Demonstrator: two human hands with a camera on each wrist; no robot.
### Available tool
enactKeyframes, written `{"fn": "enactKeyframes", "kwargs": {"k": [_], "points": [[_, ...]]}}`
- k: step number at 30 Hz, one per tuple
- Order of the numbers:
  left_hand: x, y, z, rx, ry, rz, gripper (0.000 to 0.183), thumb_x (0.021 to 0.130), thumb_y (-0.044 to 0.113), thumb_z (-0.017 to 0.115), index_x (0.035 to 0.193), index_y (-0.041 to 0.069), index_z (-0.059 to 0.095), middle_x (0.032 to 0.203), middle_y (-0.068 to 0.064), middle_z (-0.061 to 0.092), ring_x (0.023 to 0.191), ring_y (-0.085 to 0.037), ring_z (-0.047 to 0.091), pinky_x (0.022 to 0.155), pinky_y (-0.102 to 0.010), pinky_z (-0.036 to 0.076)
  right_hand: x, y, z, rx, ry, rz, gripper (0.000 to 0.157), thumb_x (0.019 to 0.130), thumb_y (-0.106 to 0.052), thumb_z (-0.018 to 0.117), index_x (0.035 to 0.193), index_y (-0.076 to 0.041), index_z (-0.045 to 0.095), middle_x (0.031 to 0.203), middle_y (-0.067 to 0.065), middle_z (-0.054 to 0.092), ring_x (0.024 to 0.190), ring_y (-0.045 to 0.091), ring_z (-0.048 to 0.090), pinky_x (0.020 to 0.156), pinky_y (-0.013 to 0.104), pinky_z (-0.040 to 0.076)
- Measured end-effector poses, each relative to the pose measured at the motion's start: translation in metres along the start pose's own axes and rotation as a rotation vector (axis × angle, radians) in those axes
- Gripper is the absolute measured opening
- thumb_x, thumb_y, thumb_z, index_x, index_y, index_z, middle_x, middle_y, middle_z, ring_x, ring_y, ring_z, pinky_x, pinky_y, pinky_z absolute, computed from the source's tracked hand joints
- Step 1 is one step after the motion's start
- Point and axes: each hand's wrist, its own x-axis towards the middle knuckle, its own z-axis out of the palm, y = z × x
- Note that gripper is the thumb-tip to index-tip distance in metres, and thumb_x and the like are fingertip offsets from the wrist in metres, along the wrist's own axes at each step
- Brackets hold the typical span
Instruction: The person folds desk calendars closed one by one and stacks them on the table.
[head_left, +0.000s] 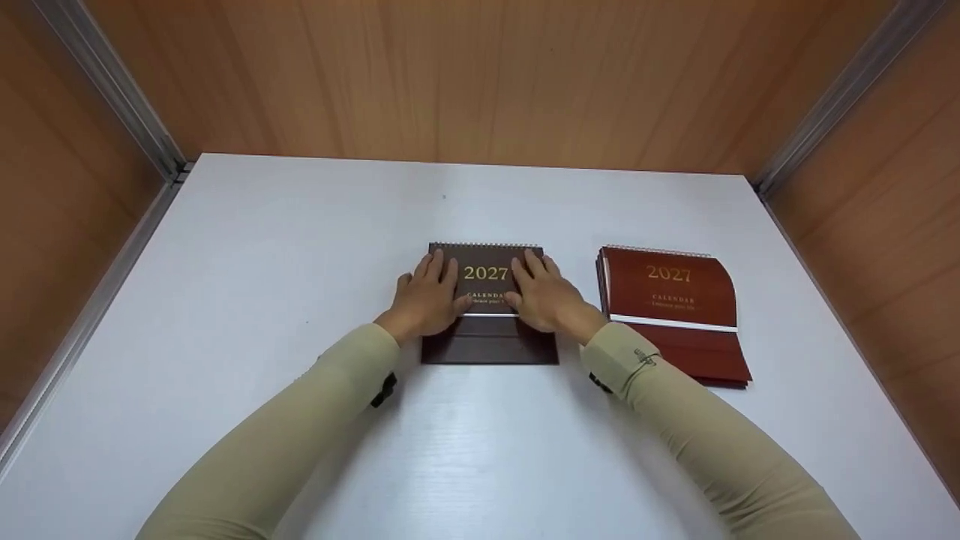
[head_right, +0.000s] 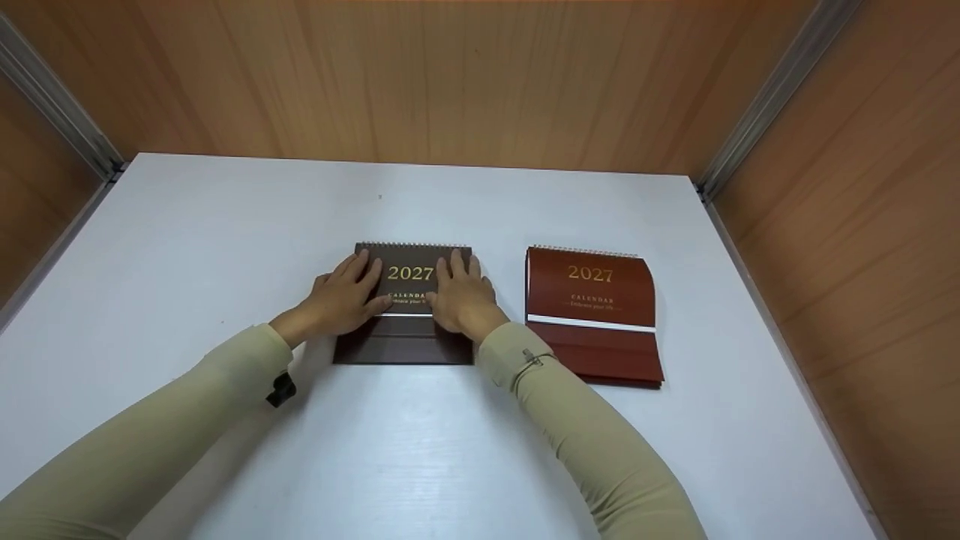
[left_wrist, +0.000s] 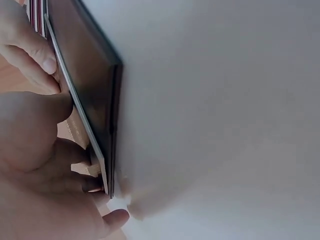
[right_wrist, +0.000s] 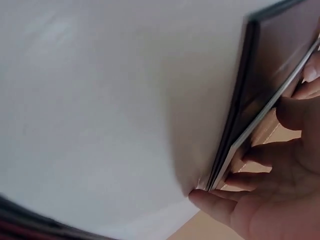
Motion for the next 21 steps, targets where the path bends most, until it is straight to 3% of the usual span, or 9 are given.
{"fn": "enactKeyframes", "kwargs": {"k": [6,11,14,18,21], "points": [[0.001,-0.003,-0.007,0.074,0.093,0.065,0.06,0.114,0.029,0.05,0.162,-0.004,0.037,0.17,-0.029,0.027,0.157,-0.044,0.028,0.123,-0.062,0.032,0.003,0.013,-0.013,-0.002,0.056,-0.055,0.058,0.114,-0.028,0.048,0.167,-0.008,0.034,0.173,0.02,0.025,0.156,0.044,0.028,0.125,0.056,0.033],[0.001,-0.009,-0.012,0.051,0.238,0.101,0.038,0.106,0.016,0.066,0.134,-0.009,0.063,0.139,-0.03,0.059,0.126,-0.045,0.06,0.106,-0.054,0.053,0.005,0.019,-0.018,0.08,0.123,-0.041,0.06,0.109,-0.028,0.062,0.158,0.001,0.044,0.156,0.023,0.043,0.142,0.041,0.046,0.117,0.053,0.043],[0.001,-0.014,-0.014,0.002,0.28,0.076,0.032,0.103,0.013,0.071,0.124,-0.009,0.065,0.124,-0.029,0.063,0.113,-0.042,0.063,0.099,-0.051,0.057,0.004,0.021,-0.019,0.162,0.129,0.047,0.066,0.106,-0.033,0.067,0.151,0.008,0.043,0.144,0.025,0.047,0.131,0.04,0.052,0.113,0.052,0.046],[0.002,-0.018,-0.015,-0.091,0.277,0.012,0.041,0.102,0.015,0.073,0.13,-0.012,0.06,0.124,-0.032,0.063,0.116,-0.045,0.064,0.102,-0.052,0.055,0.003,0.024,-0.02,0.252,0.116,0.161,0.072,0.103,-0.038,0.071,0.143,0.015,0.043,0.134,0.028,0.049,0.119,0.039,0.053,0.109,0.053,0.047],[0.003,-0.019,-0.015,-0.162,0.253,-0.041,0.05,0.102,0.018,0.074,0.135,-0.015,0.055,0.126,-0.033,0.063,0.12,-0.045,0.064,0.104,-0.051,0.054,0.002,0.027,-0.021,0.287,0.095,0.189,0.075,0.102,-0.039,0.071,0.142,0.018,0.043,0.136,0.031,0.048,0.117,0.038,0.053,0.11,0.054,0.046]]}}
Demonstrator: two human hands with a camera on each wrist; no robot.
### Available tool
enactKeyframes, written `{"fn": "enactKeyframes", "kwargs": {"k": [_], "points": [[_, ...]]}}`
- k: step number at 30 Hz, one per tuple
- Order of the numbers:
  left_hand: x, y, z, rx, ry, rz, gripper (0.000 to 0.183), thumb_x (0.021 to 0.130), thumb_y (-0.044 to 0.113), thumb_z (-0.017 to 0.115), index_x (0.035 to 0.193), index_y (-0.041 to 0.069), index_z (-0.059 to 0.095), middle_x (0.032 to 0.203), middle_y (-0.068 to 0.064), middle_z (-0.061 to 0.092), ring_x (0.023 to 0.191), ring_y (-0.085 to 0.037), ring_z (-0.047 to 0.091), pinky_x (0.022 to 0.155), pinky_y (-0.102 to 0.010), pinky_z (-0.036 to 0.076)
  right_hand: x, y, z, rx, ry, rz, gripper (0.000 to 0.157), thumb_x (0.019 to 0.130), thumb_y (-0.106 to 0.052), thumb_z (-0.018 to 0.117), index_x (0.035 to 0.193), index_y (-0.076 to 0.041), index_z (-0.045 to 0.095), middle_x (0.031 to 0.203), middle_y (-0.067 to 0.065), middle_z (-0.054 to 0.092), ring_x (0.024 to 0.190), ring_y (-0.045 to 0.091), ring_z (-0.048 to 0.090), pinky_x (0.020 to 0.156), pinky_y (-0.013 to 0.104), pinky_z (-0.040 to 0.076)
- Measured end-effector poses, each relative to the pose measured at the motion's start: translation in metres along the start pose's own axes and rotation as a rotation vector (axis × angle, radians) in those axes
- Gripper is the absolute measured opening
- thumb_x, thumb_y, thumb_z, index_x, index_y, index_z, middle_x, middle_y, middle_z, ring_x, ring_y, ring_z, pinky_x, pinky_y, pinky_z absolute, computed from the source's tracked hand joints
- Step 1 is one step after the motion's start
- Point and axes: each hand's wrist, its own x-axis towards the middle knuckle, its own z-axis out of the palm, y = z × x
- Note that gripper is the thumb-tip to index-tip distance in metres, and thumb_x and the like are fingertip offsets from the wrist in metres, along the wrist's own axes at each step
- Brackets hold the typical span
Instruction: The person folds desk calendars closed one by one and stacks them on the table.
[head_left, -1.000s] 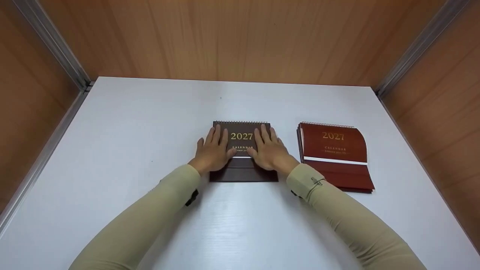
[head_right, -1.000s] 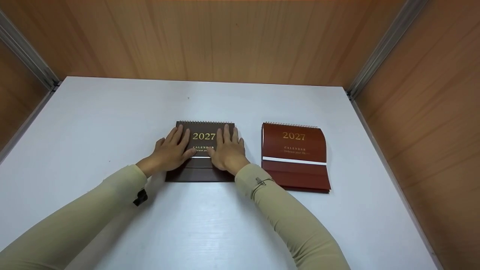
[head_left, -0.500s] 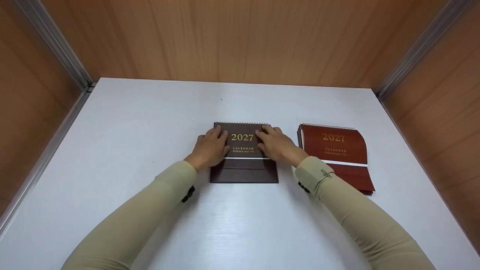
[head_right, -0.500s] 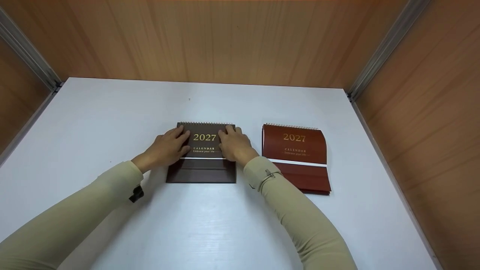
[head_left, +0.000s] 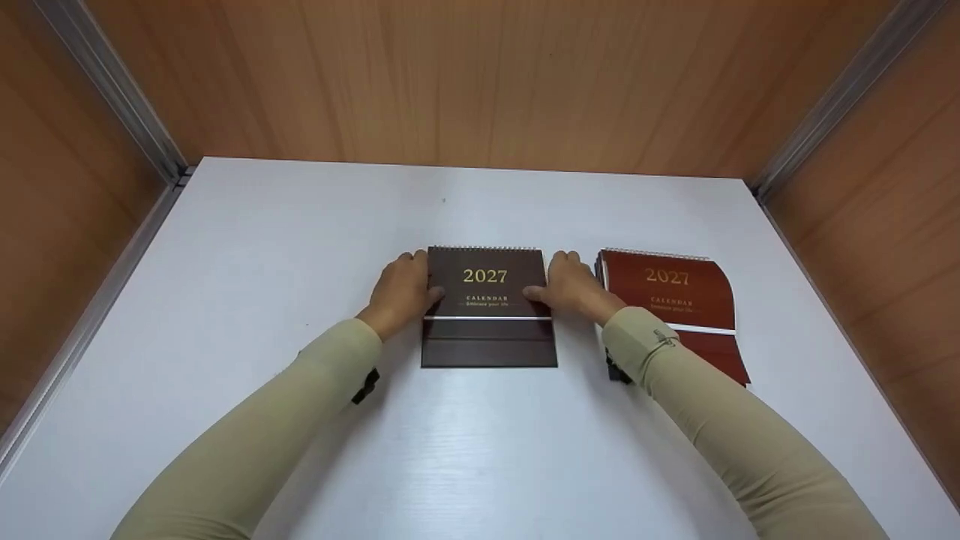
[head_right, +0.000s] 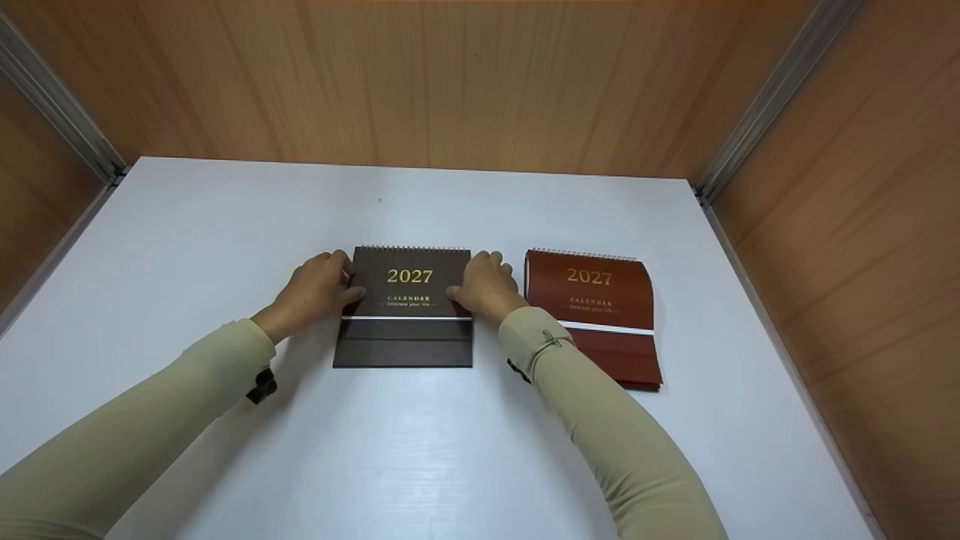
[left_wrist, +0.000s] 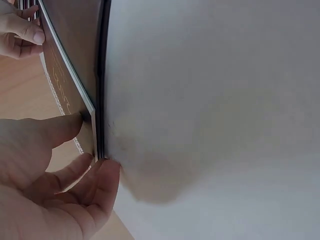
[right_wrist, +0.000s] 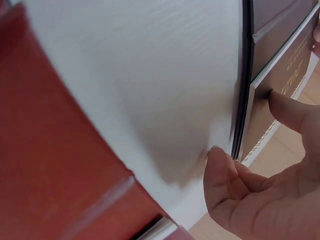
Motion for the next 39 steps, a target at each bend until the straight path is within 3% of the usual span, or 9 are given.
{"fn": "enactKeyframes", "kwargs": {"k": [5,10,13,15,18,20,26,32,39], "points": [[0.0,0.0,-0.001,-0.07,-0.021,-0.071,0.049,0.101,0.02,0.075,0.127,-0.017,0.056,0.12,-0.031,0.063,0.109,-0.039,0.065,0.097,-0.048,0.057,-0.002,0.004,-0.004,0.031,-0.038,0.016,0.065,0.103,-0.038,0.069,0.132,0.017,0.047,0.132,0.031,0.049,0.112,0.035,0.05,0.107,0.053,0.047],[0.0,0.0,-0.003,-0.085,-0.023,-0.071,0.036,0.101,0.02,0.074,0.105,-0.013,0.062,0.099,-0.021,0.06,0.087,-0.027,0.05,0.08,-0.044,0.051,-0.002,0.006,-0.007,0.084,-0.054,0.012,0.038,0.104,-0.03,0.069,0.099,0.004,0.054,0.094,0.014,0.048,0.085,0.026,0.046,0.074,0.04,0.044],[0.0,0.001,-0.003,-0.098,-0.029,-0.089,0.034,0.101,0.021,0.074,0.1,-0.012,0.064,0.092,-0.015,0.056,0.085,-0.025,0.046,0.077,-0.041,0.047,-0.002,0.007,-0.007,0.114,-0.068,0.018,0.034,0.104,-0.028,0.069,0.094,0.003,0.059,0.084,0.007,0.044,0.076,0.021,0.044,0.066,0.036,0.038],[-0.001,0.002,-0.003,-0.111,-0.035,-0.108,0.035,0.101,0.022,0.075,0.1,-0.012,0.065,0.092,-0.014,0.056,0.085,-0.025,0.046,0.077,-0.04,0.047,-0.003,0.008,-0.007,0.134,-0.078,0.023,0.036,0.104,-0.028,0.069,0.103,0.008,0.066,0.089,0.01,0.052,0.079,0.021,0.047,0.07,0.036,0.043],[-0.002,0.004,-0.003,-0.129,-0.038,-0.133,0.033,0.101,0.022,0.074,0.095,-0.009,0.064,0.092,-0.014,0.056,0.085,-0.025,0.047,0.076,-0.039,0.047,-0.003,0.007,-0.007,0.171,-0.087,0.03,0.045,0.104,-0.025,0.068,0.123,0.016,0.066,0.111,0.021,0.063,0.091,0.025,0.052,0.085,0.04,0.05],[-0.002,0.006,-0.003,-0.136,-0.034,-0.142,0.032,0.101,0.021,0.074,0.088,-0.005,0.061,0.089,-0.013,0.055,0.084,-0.024,0.047,0.074,-0.038,0.046,-0.003,0.007,-0.006,0.194,-0.09,0.033,0.046,0.104,-0.023,0.067,0.127,0.017,0.066,0.123,0.025,0.064,0.097,0.026,0.052,0.092,0.042,0.05],[0.001,0.011,-0.001,-0.173,-0.012,-0.153,0.037,0.099,0.015,0.075,0.074,0.007,0.049,0.076,-0.006,0.048,0.073,-0.021,0.046,0.062,-0.032,0.039,-0.001,0.005,-0.004,0.284,-0.084,0.076,0.037,0.102,-0.016,0.066,0.124,0.014,0.07,0.114,0.018,0.067,0.098,0.025,0.052,0.09,0.038,0.047],[0.004,0.011,-0.004,-0.216,-0.046,-0.195,0.029,0.098,0.015,0.073,0.079,0.003,0.055,0.078,-0.007,0.052,0.073,-0.021,0.048,0.063,-0.03,0.04,0.0,0.002,-0.003,0.359,-0.078,0.137,0.047,0.102,-0.012,0.065,0.138,0.017,0.057,0.128,0.023,0.065,0.109,0.026,0.054,0.107,0.042,0.048],[0.002,0.008,-0.007,-0.299,-0.111,-0.255,0.023,0.096,0.012,0.069,0.082,0.004,0.053,0.08,-0.006,0.051,0.076,-0.021,0.048,0.065,-0.03,0.042,-0.001,-0.003,-0.001,0.339,-0.079,0.164,0.057,0.103,-0.012,0.063,0.146,0.017,0.04,0.136,0.028,0.056,0.118,0.031,0.053,0.115,0.049,0.044]]}}
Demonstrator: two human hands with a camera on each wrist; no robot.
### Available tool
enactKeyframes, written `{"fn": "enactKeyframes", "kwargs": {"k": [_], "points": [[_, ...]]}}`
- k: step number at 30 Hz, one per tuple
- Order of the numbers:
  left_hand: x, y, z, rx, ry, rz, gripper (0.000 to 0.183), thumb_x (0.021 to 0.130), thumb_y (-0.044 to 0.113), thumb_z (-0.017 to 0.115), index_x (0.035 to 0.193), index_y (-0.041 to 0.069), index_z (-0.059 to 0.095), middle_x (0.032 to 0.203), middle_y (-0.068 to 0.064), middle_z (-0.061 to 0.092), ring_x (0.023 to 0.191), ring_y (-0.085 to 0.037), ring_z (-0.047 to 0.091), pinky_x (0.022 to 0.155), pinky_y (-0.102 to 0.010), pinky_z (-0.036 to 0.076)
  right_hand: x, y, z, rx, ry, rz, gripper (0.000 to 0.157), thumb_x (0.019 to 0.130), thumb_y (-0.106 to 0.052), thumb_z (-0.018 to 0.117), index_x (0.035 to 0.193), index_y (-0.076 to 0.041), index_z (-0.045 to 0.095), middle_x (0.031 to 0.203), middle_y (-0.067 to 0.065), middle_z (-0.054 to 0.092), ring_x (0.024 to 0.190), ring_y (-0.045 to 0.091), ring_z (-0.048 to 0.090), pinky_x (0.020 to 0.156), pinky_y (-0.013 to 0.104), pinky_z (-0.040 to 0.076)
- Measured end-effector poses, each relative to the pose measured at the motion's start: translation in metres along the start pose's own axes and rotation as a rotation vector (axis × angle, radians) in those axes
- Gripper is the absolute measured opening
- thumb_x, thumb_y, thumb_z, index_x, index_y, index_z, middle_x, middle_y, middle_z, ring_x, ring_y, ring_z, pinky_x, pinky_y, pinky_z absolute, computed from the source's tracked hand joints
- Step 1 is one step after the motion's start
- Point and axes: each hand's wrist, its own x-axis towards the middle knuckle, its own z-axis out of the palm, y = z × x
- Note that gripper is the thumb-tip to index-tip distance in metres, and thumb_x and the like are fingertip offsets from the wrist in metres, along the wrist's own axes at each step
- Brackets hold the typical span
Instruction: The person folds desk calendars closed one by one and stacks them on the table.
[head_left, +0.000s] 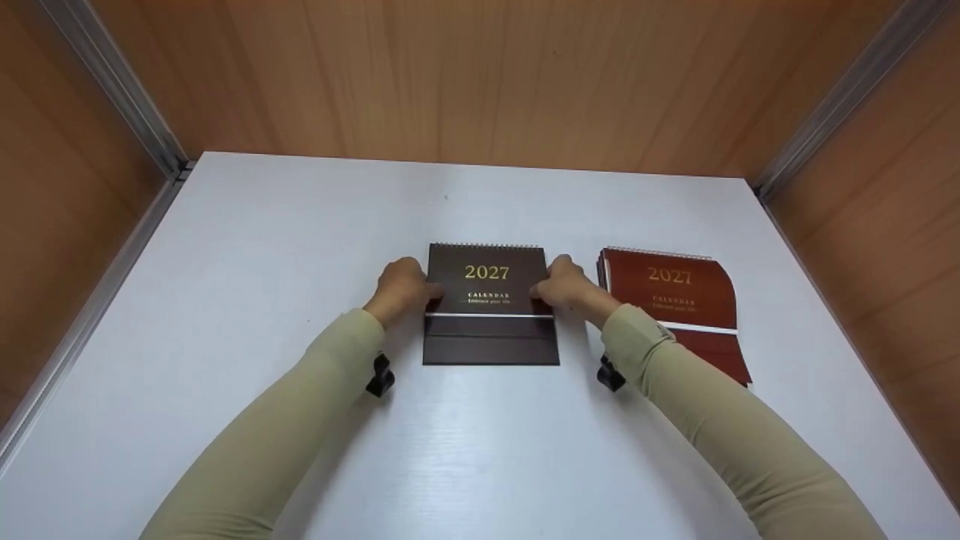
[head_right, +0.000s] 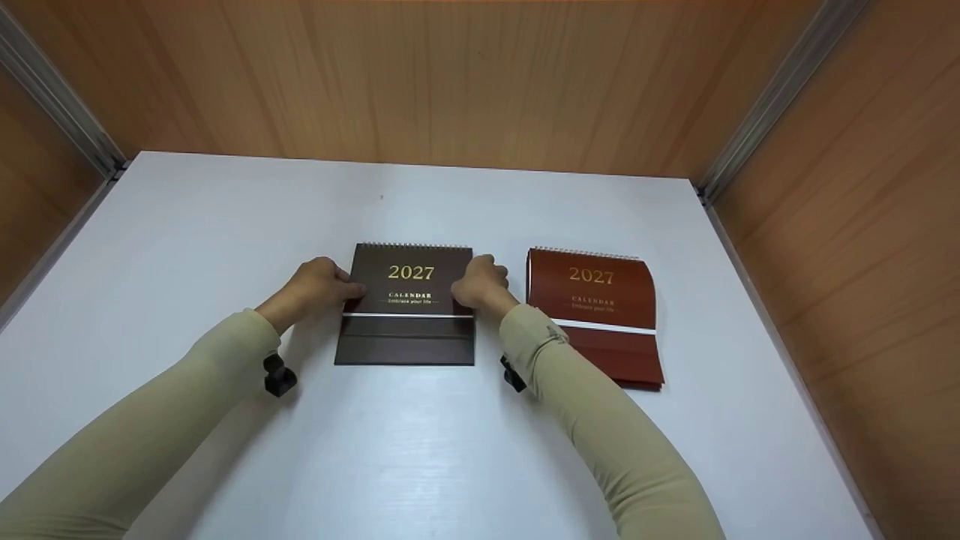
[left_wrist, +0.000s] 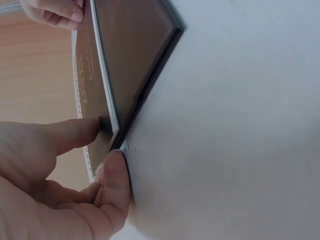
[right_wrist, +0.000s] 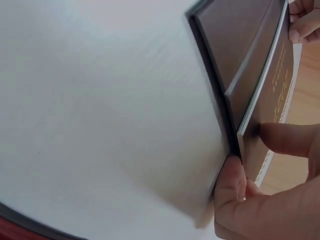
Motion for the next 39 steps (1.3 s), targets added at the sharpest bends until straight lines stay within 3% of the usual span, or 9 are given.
{"fn": "enactKeyframes", "kwargs": {"k": [3,6,9,15,21,25,32,39], "points": [[-0.001,0.0,-0.002,-0.011,-0.03,-0.006,0.017,0.097,0.012,0.067,0.094,-0.003,0.06,0.086,-0.009,0.054,0.081,-0.023,0.05,0.071,-0.032,0.045,-0.002,-0.001,0.0,-0.026,0.01,0.007,0.062,0.102,-0.013,0.063,0.148,0.014,0.033,0.139,0.03,0.05,0.127,0.036,0.051,0.118,0.051,0.041],[-0.002,0.0,-0.004,-0.017,-0.056,-0.019,0.028,0.097,0.012,0.065,0.112,-0.012,0.063,0.094,-0.011,0.056,0.087,-0.024,0.051,0.077,-0.034,0.048,-0.003,-0.003,0.001,-0.051,0.019,0.002,0.071,0.103,-0.015,0.063,0.154,0.015,0.024,0.147,0.034,0.042,0.14,0.043,0.045,0.122,0.053,0.037],[-0.003,0.0,-0.007,-0.022,-0.073,-0.036,0.036,0.096,0.011,0.064,0.12,-0.015,0.063,0.097,-0.012,0.057,0.088,-0.025,0.052,0.079,-0.034,0.049,-0.002,-0.005,0.001,-0.053,0.026,-0.001,0.075,0.104,-0.016,0.063,0.157,0.014,0.019,0.151,0.036,0.036,0.147,0.046,0.039,0.124,0.055,0.033],[-0.003,-0.003,-0.01,-0.04,-0.07,-0.036,0.033,0.095,0.009,0.064,0.116,-0.016,0.07,0.1,-0.014,0.058,0.086,-0.024,0.051,0.077,-0.032,0.047,-0.001,-0.004,0.003,0.012,0.043,-0.026,0.059,0.103,-0.013,0.064,0.148,0.01,0.033,0.144,0.031,0.04,0.137,0.041,0.045,0.121,0.054,0.038],[-0.004,-0.007,-0.008,-0.106,-0.054,-0.019,0.041,0.1,0.011,0.062,0.13,-0.017,0.066,0.132,-0.027,0.066,0.113,-0.031,0.059,0.105,-0.043,0.052,0.001,-0.001,0.003,0.135,0.062,-0.061,0.052,0.101,-0.008,0.065,0.143,0.006,0.037,0.141,0.027,0.053,0.13,0.038,0.055,0.117,0.049,0.042],[-0.006,-0.009,-0.009,-0.22,-0.022,-0.02,0.046,0.101,0.013,0.06,0.138,-0.015,0.059,0.136,-0.027,0.064,0.125,-0.035,0.06,0.11,-0.045,0.05,-0.001,-0.002,-0.001,0.263,0.067,-0.069,0.055,0.1,-0.004,0.066,0.146,0.004,0.036,0.142,0.026,0.055,0.124,0.035,0.059,0.112,0.045,0.046],[-0.008,0.004,-0.013,-0.382,0.052,0.023,0.05,0.103,0.016,0.066,0.144,-0.007,0.05,0.139,-0.023,0.062,0.128,-0.032,0.06,0.109,-0.041,0.05,-0.012,-0.008,-0.026,0.367,0.076,-0.109,0.055,0.1,0.0,0.065,0.146,0.006,0.036,0.147,0.026,0.048,0.127,0.033,0.056,0.11,0.044,0.047],[-0.015,0.033,-0.007,-0.482,0.031,0.104,0.051,0.103,0.017,0.068,0.147,-0.002,0.05,0.135,-0.017,0.06,0.126,-0.028,0.061,0.103,-0.039,0.052,-0.03,0.005,-0.067,0.303,0.082,-0.134,0.063,0.1,-0.006,0.067,0.152,0.004,0.034,0.152,0.024,0.043,0.129,0.034,0.053,0.113,0.049,0.043]]}}
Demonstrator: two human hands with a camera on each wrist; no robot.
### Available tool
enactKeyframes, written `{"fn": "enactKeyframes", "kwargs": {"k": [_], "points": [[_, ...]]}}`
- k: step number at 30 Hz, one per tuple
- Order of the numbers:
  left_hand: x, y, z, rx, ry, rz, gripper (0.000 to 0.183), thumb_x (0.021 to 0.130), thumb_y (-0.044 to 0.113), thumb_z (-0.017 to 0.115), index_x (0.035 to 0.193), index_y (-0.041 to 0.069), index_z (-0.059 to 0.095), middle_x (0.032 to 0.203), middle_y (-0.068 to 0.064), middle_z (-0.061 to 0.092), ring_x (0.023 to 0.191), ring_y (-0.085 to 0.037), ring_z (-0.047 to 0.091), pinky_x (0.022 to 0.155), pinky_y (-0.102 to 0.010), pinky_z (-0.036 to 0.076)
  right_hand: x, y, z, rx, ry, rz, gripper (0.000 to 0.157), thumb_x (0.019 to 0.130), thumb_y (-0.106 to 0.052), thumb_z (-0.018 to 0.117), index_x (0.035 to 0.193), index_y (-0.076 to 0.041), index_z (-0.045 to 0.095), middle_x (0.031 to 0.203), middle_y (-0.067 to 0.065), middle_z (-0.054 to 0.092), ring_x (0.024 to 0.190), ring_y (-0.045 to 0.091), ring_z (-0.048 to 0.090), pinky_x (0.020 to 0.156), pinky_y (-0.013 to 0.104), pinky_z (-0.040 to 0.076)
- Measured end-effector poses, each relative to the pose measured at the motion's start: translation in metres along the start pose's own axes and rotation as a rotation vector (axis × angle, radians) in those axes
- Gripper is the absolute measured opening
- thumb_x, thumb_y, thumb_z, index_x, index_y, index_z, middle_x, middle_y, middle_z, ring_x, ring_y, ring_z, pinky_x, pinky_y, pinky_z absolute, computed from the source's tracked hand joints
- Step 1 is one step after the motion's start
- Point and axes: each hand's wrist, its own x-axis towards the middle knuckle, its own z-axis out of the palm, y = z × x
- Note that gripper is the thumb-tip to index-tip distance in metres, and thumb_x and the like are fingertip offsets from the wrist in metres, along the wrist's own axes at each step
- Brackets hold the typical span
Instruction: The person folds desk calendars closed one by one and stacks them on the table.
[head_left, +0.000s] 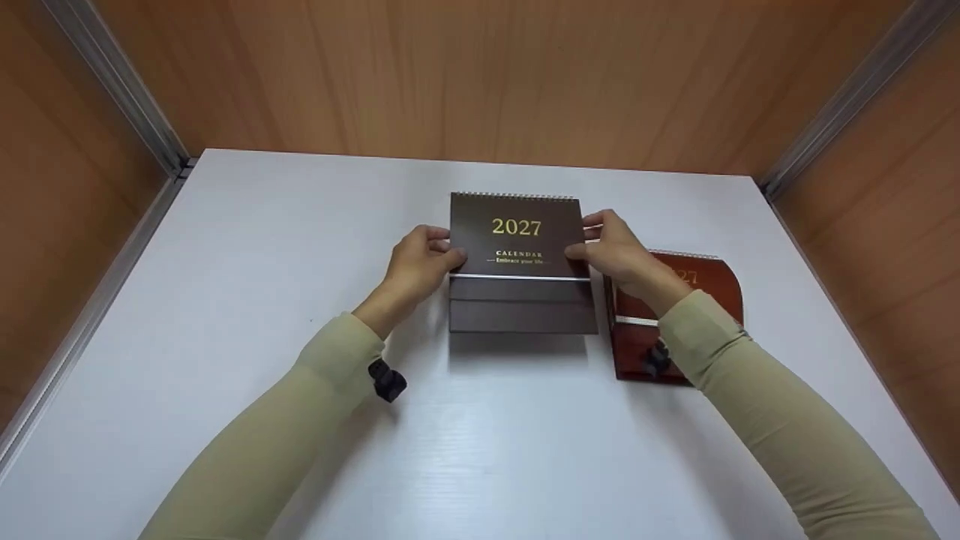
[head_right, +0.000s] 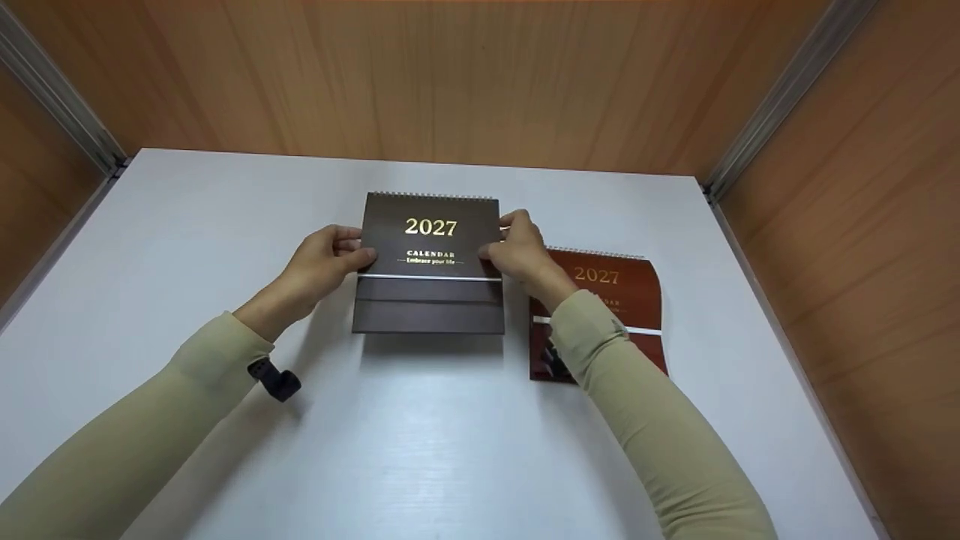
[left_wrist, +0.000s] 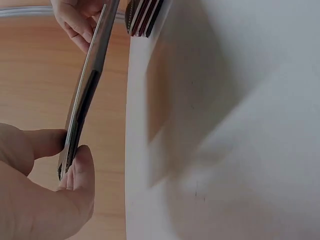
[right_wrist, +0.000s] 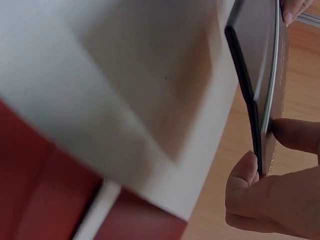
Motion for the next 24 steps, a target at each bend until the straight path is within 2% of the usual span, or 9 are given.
{"fn": "enactKeyframes", "kwargs": {"k": [6,14,24], "points": [[-0.006,0.015,0.025,-0.024,-0.049,0.07,0.051,0.103,0.019,0.069,0.147,0.001,0.051,0.133,-0.013,0.06,0.127,-0.026,0.062,0.102,-0.04,0.054,-0.013,0.008,-0.033,-0.002,0.018,0.004,0.066,0.097,-0.005,0.065,0.153,0.005,0.032,0.148,0.025,0.043,0.123,0.029,0.053,0.103,0.038,0.049],[-0.01,0.028,0.056,-0.055,-0.107,0.133,0.052,0.105,0.017,0.067,0.152,0.002,0.049,0.135,-0.012,0.059,0.126,-0.024,0.063,0.098,-0.037,0.057,-0.024,0.024,-0.067,-0.058,0.015,0.029,0.065,0.102,-0.017,0.06,0.155,0.003,0.028,0.15,0.024,0.043,0.115,0.027,0.053,0.089,0.033,0.049],[-0.01,0.036,0.103,-0.059,-0.164,0.188,0.054,0.105,0.009,0.066,0.155,0.0,0.048,0.134,-0.014,0.058,0.121,-0.023,0.068,0.092,-0.028,0.06,-0.034,0.054,-0.102,-0.084,0.06,0.041,0.064,0.104,-0.021,0.055,0.153,0.008,0.026,0.141,0.022,0.047,0.112,0.022,0.057,0.09,0.028,0.049]]}}
